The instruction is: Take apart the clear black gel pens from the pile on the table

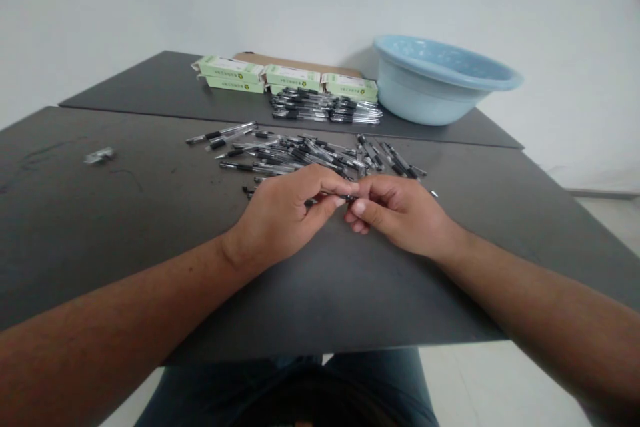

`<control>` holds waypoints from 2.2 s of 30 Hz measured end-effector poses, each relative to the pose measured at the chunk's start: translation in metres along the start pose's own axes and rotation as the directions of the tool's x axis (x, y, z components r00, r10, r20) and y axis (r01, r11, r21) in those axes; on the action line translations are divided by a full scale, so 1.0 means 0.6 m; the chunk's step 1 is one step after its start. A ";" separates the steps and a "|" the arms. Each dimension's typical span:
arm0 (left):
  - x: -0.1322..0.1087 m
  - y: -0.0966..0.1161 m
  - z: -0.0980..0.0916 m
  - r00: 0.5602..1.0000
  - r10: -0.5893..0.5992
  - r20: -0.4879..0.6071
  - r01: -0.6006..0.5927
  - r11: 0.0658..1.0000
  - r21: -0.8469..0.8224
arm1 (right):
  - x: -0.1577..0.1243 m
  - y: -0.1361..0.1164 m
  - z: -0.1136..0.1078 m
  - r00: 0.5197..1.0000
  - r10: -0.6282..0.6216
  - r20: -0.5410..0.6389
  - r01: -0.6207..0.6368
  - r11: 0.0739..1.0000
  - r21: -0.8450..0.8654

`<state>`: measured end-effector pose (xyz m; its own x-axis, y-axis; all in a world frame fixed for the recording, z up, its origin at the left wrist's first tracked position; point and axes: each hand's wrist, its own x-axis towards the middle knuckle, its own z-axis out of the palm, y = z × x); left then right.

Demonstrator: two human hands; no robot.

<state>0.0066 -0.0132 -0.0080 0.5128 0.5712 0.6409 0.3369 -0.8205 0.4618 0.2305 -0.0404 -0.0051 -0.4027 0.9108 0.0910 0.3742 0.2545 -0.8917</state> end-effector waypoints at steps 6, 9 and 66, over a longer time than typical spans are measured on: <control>0.000 0.004 -0.002 1.000 0.015 0.025 -0.013 0.998 -0.062 | 0.000 -0.011 -0.018 0.948 -0.319 -0.017 0.272 0.832 -0.483; 0.001 0.002 -0.003 0.999 0.008 0.046 -0.006 0.999 -0.045 | 0.000 -0.013 -0.025 0.904 -0.426 0.016 0.350 0.719 -0.600; 0.007 -0.004 0.000 0.948 -0.199 0.248 0.270 0.916 -0.297 | -0.006 -0.010 -0.039 0.865 -0.450 0.223 0.451 0.500 -0.740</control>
<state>0.0079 -0.0090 -0.0063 0.6153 0.6994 0.3637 0.2124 -0.5914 0.7779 0.2494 -0.0374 0.0101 -0.7029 0.6004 0.3815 0.6232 0.7783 -0.0766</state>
